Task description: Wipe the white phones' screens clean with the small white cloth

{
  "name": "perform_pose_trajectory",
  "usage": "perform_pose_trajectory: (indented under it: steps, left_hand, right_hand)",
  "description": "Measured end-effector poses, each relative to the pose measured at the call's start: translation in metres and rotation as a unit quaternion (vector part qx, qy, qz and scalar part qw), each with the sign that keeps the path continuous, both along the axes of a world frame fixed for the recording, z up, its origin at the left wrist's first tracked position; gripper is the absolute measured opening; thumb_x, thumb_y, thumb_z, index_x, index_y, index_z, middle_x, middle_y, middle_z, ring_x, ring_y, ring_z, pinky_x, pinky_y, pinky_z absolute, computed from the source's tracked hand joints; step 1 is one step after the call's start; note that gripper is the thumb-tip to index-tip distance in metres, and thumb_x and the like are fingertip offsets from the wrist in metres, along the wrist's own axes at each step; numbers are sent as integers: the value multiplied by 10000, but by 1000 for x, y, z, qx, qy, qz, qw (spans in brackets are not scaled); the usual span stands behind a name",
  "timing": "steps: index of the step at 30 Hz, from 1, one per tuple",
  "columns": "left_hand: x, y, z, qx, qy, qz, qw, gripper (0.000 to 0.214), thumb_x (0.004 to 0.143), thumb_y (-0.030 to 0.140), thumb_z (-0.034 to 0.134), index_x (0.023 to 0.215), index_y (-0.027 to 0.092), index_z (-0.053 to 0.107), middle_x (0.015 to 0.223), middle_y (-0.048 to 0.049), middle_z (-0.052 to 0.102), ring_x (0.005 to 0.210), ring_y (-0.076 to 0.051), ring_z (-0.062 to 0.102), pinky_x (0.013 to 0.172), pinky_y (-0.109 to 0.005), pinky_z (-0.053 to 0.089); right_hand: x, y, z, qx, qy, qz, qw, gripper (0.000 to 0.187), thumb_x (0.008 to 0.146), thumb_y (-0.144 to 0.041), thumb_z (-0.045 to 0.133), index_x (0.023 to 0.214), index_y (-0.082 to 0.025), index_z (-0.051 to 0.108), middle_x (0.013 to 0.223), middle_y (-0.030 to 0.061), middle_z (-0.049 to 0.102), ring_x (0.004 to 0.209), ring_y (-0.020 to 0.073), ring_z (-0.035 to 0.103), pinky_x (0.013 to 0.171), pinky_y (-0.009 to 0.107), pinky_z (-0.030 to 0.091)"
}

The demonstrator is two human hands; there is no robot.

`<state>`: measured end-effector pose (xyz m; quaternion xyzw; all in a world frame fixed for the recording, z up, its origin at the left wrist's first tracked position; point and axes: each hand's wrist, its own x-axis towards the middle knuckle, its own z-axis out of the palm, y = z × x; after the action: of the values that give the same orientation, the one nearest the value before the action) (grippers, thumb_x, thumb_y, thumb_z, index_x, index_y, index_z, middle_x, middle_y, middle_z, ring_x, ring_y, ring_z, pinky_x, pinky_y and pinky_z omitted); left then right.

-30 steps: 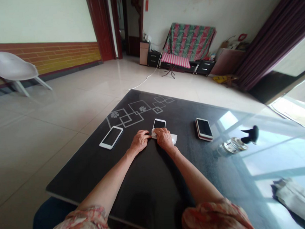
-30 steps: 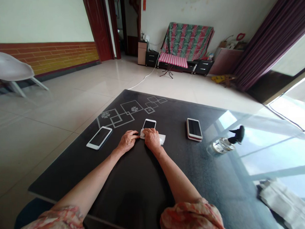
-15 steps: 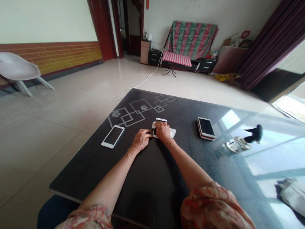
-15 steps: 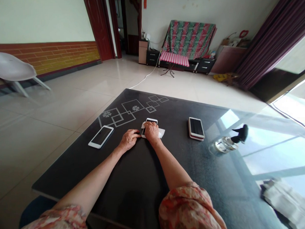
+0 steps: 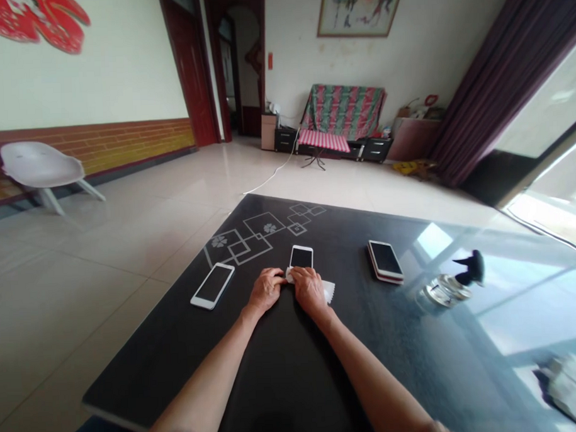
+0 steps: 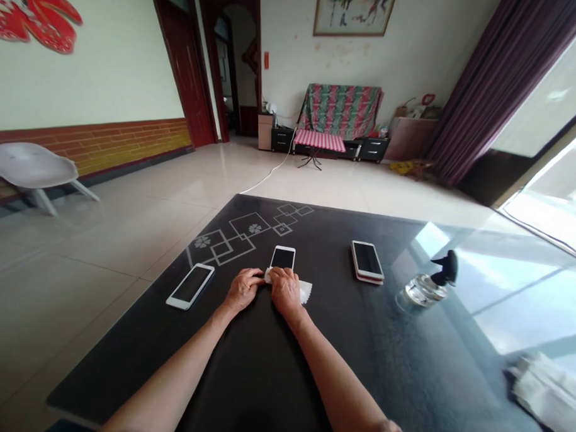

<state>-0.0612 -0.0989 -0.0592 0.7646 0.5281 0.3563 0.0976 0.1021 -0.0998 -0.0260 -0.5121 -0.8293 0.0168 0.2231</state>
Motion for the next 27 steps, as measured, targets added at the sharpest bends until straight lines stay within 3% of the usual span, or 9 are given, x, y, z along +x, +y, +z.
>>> perform_pose_trajectory:
  steps: [13,27]
  left_hand:
    - [0,-1,4,-13,-6,-3,1000,463,733,-22,458,902,280,765,1070,-22,679,1027,-196,563,960,-348,493]
    - [0,-1,4,-19,-10,-4,1000,444,753,3,460,893,286,772,1065,-34,681,1038,-212,575,969,-367,496]
  right_hand:
    - [-2,44,8,-39,1,-48,998,295,884,-131,427,991,-225,685,1123,51,650,1010,210,518,803,293,341]
    - [8,7,3,-25,9,-35,999,317,899,-166,395,1030,-244,673,1159,32,646,1001,225,538,811,309,382]
